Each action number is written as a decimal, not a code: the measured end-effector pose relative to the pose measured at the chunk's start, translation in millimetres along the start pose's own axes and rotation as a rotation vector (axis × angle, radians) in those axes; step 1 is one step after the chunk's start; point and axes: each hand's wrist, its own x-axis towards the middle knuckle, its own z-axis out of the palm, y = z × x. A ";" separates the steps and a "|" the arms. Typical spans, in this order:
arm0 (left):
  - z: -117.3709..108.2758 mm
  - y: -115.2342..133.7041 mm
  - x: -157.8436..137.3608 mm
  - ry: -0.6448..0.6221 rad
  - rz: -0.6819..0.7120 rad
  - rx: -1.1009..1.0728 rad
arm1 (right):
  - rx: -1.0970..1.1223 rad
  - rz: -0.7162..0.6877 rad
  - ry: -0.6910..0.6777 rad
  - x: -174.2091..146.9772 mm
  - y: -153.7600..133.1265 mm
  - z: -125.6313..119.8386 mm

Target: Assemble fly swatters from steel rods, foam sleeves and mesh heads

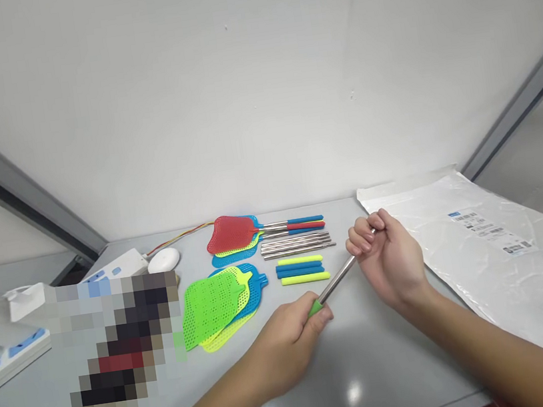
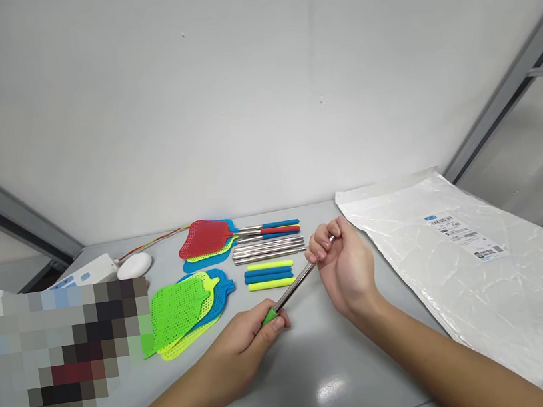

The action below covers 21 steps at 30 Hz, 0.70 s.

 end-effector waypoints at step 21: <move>-4.2 -1.7 -1.3 0.045 0.056 -0.175 | -0.484 0.136 -0.472 -29.4 22.7 8.5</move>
